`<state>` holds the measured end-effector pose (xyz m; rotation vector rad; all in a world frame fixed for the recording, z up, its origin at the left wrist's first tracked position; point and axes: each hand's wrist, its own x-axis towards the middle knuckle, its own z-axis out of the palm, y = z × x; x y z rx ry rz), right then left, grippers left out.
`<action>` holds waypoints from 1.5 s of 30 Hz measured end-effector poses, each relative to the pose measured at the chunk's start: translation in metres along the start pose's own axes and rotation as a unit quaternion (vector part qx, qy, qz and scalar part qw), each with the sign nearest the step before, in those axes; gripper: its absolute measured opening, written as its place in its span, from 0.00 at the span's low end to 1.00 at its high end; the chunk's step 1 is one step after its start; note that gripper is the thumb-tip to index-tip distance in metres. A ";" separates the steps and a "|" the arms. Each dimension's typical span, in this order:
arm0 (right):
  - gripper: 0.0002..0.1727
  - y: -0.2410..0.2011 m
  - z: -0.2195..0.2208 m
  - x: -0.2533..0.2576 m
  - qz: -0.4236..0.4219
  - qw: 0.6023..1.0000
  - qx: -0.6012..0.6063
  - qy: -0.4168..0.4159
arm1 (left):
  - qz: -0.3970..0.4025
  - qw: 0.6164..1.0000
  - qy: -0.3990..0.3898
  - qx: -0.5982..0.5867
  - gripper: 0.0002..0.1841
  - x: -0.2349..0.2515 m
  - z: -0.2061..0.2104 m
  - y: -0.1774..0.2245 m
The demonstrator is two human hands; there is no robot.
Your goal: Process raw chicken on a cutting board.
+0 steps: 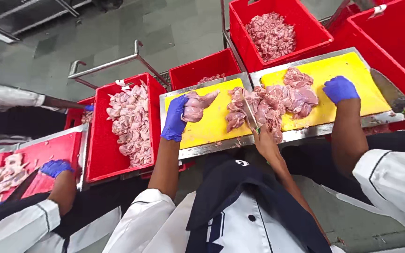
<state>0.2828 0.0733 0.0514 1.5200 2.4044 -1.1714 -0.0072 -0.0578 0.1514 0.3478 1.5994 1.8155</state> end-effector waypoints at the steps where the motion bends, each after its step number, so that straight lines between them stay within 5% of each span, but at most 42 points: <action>1: 0.34 -0.002 0.005 -0.006 -0.028 0.999 0.009 -0.032 | -0.009 0.999 -0.007 0.045 0.12 0.006 -0.012 -0.014; 5: 0.31 -0.014 0.029 -0.010 -0.063 0.989 -0.012 -0.132 | -0.031 0.984 -0.023 0.172 0.14 0.010 -0.011 -0.039; 10: 0.33 -0.030 0.025 -0.010 -0.056 0.982 -0.155 -0.090 | 0.006 0.995 -0.073 0.073 0.16 0.038 -0.013 -0.081; 12: 0.34 -0.033 0.026 -0.007 -0.040 0.981 -0.179 -0.067 | 0.026 0.989 -0.046 0.138 0.17 0.043 -0.017 -0.088; 15: 0.35 -0.041 0.031 0.001 0.002 0.982 -0.183 -0.042 | -0.020 0.879 -0.003 0.477 0.20 0.064 -0.050 -0.119; 18: 0.36 -0.049 0.034 0.002 0.033 0.985 -0.170 -0.020 | 0.001 0.795 0.048 0.605 0.24 0.059 -0.061 -0.132; 20: 0.35 -0.047 0.038 -0.004 0.050 0.988 -0.145 -0.001 | 0.090 0.798 0.052 0.594 0.25 0.048 -0.060 -0.141; 25: 0.34 -0.049 0.043 -0.015 0.076 0.989 -0.128 0.019 | 0.203 0.787 -0.079 0.577 0.16 0.020 -0.040 -0.184; 29: 0.33 -0.053 0.048 -0.016 0.072 0.987 -0.139 0.043 | 0.303 0.769 -0.093 0.556 0.22 0.013 -0.050 -0.209; 34: 0.33 -0.076 0.057 -0.016 -0.044 0.986 -0.160 -0.009 | 0.316 0.819 -0.239 0.414 0.16 0.008 -0.070 -0.197; 37: 0.33 -0.091 0.069 0.001 -0.053 0.979 -0.182 -0.068 | 0.348 0.854 -0.150 0.357 0.15 0.008 -0.073 -0.189; 40: 0.35 -0.103 0.076 0.016 -0.046 0.974 -0.199 -0.096 | 0.262 0.884 -0.028 0.387 0.14 0.038 -0.070 -0.167; 45: 0.34 -0.122 0.077 0.017 0.001 0.966 -0.218 -0.137 | 0.190 0.868 -0.120 0.442 0.12 0.075 -0.069 -0.163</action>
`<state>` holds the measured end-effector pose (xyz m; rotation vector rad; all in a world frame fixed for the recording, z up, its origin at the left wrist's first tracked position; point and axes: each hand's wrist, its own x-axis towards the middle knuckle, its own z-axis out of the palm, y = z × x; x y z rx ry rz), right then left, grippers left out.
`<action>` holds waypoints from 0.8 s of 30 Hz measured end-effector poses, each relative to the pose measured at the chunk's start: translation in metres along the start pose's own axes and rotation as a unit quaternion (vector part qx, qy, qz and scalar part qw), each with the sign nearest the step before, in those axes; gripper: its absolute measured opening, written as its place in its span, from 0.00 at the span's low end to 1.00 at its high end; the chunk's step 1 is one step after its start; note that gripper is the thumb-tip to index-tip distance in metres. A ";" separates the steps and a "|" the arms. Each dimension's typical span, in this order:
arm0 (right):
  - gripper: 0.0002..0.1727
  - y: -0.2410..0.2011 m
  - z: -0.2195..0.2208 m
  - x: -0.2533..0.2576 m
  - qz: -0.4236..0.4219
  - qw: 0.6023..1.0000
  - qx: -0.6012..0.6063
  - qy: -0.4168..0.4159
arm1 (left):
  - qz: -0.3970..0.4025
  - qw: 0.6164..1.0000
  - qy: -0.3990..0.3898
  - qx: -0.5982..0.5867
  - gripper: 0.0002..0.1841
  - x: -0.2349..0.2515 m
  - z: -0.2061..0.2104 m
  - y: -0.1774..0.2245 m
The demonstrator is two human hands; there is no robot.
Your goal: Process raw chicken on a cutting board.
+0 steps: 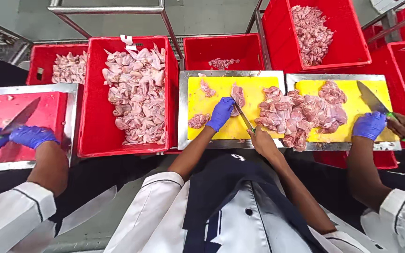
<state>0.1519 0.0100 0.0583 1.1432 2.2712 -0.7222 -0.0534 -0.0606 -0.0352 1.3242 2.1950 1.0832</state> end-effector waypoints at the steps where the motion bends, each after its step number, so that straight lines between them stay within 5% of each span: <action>1: 0.34 -0.006 -0.002 0.004 -0.001 1.000 0.004 -0.006 | -0.005 1.000 -0.008 -0.003 0.12 0.002 -0.002 0.001; 9: 0.31 -0.082 -0.013 0.071 0.007 0.998 0.047 0.032 | 0.039 0.999 -0.008 0.002 0.10 0.008 -0.009 -0.006; 14: 0.38 -0.010 0.028 -0.016 0.092 0.995 0.036 -0.017 | 0.016 0.998 0.045 -0.030 0.06 0.003 -0.001 -0.012; 17: 0.37 0.018 0.031 -0.046 0.104 0.994 0.010 -0.030 | -0.042 0.998 0.049 -0.003 0.19 0.003 -0.014 -0.015; 19: 0.37 0.014 0.023 -0.038 0.083 0.996 0.002 -0.024 | -0.106 0.992 -0.001 0.062 0.28 0.009 -0.028 -0.011; 24: 0.35 -0.012 0.019 0.003 0.117 0.989 0.062 0.070 | -0.146 0.950 -0.230 0.153 0.22 0.032 -0.044 0.023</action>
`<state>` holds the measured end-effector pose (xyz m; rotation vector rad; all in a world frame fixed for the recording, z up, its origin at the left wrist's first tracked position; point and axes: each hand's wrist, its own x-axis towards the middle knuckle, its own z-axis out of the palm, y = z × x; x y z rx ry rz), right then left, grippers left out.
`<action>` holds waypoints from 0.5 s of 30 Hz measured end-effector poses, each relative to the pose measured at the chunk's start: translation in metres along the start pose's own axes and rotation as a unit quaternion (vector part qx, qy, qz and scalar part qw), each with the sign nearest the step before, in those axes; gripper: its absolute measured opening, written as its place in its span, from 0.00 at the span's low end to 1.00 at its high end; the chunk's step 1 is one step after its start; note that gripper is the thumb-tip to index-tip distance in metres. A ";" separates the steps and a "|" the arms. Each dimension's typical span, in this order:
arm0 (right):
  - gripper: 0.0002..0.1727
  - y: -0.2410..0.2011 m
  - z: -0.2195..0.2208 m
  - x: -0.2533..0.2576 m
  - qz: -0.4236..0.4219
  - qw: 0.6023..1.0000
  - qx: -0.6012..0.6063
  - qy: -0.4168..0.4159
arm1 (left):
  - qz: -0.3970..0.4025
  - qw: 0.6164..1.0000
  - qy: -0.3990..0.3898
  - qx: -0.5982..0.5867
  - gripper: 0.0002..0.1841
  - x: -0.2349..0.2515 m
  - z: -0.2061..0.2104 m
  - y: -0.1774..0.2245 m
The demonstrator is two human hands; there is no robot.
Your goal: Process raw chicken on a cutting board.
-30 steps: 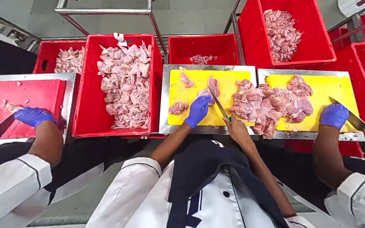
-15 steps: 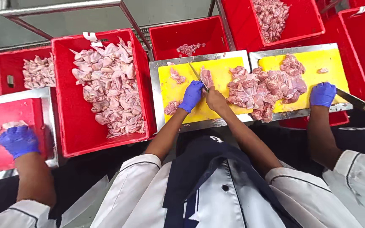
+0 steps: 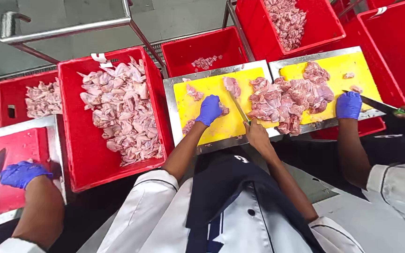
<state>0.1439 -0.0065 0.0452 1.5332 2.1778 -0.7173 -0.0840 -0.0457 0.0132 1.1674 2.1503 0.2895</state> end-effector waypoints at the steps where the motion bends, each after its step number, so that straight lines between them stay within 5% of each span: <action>1: 0.35 -0.002 0.001 0.000 0.024 0.999 0.020 0.015 | 0.007 0.999 -0.029 -0.021 0.24 0.000 -0.005 0.002; 4: 0.34 0.004 0.002 -0.011 0.067 0.995 0.064 0.026 | 0.027 0.973 -0.019 -0.228 0.21 -0.010 -0.013 0.001; 8: 0.32 0.015 0.007 -0.022 0.071 0.994 0.077 0.017 | -0.013 0.810 0.122 -0.573 0.18 -0.036 -0.007 0.018; 10: 0.32 0.015 0.007 -0.022 0.073 0.994 0.085 0.019 | -0.045 0.769 0.115 -0.627 0.22 -0.050 0.011 0.019; 13: 0.32 0.016 0.011 -0.025 0.064 0.993 0.094 0.015 | -0.111 0.816 -0.030 -0.566 0.22 -0.071 0.056 0.000; 15: 0.32 0.018 0.010 -0.029 0.046 0.993 0.104 0.021 | -0.098 0.884 -0.007 -0.457 0.16 -0.072 0.060 -0.004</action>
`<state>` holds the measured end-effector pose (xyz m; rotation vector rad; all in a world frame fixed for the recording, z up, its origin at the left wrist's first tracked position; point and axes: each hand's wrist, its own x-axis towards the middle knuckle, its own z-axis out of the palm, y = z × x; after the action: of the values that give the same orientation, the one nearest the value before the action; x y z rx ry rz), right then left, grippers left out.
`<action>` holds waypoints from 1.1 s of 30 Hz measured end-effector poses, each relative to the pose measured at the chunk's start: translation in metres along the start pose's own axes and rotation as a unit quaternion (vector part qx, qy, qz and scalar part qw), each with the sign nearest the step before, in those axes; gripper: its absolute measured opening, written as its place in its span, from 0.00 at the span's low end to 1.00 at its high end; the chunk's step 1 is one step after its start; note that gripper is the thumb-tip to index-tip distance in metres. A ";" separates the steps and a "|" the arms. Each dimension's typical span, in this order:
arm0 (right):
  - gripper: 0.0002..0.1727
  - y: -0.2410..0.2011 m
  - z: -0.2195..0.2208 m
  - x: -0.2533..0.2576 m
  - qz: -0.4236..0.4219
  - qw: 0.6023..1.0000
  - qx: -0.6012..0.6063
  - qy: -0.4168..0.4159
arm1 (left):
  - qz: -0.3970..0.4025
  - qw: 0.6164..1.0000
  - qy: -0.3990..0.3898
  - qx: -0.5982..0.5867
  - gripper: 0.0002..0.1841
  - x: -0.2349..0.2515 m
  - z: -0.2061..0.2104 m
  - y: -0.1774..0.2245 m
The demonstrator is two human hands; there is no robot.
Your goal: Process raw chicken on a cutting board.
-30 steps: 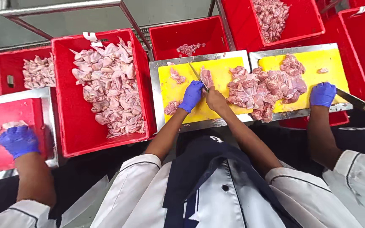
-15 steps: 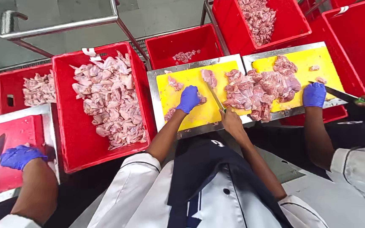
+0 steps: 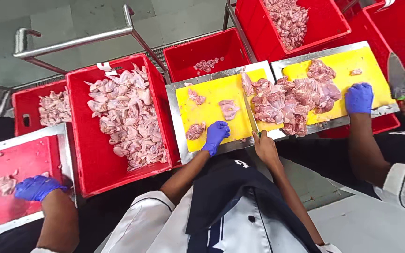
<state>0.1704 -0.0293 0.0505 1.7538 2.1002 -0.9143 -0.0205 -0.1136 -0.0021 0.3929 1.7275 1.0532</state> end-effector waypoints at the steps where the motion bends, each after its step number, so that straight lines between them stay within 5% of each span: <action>1: 0.33 0.002 0.001 -0.006 -0.010 1.000 0.001 -0.003 | 0.057 0.995 0.039 0.070 0.15 0.001 -0.001 0.002; 4: 0.33 0.002 0.005 -0.016 -0.034 0.999 -0.008 -0.035 | 0.280 0.933 0.102 0.204 0.13 0.025 -0.002 0.018; 7: 0.33 -0.003 0.009 -0.016 -0.043 0.995 -0.053 -0.068 | 0.370 0.885 0.070 0.273 0.11 0.057 0.007 0.015; 17: 0.32 -0.102 0.006 0.062 -0.072 0.995 -0.044 -0.054 | 0.353 0.890 0.055 0.283 0.13 0.073 0.012 0.004; 26: 0.35 0.040 0.021 -0.037 -0.009 0.993 -0.062 -0.103 | 0.382 0.887 0.091 0.242 0.10 0.073 0.007 0.007; 29: 0.37 0.043 0.008 -0.024 -0.017 0.996 -0.043 -0.071 | 0.321 0.886 0.129 0.308 0.21 0.076 -0.006 0.028; 33: 0.35 0.019 -0.005 0.001 0.025 0.999 -0.047 -0.002 | 0.237 0.896 -0.023 0.375 0.22 0.083 -0.006 0.058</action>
<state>0.1892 -0.0243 0.0482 1.7466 2.0522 -0.7915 -0.0731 -0.0267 -0.0045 1.3708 1.9990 0.6355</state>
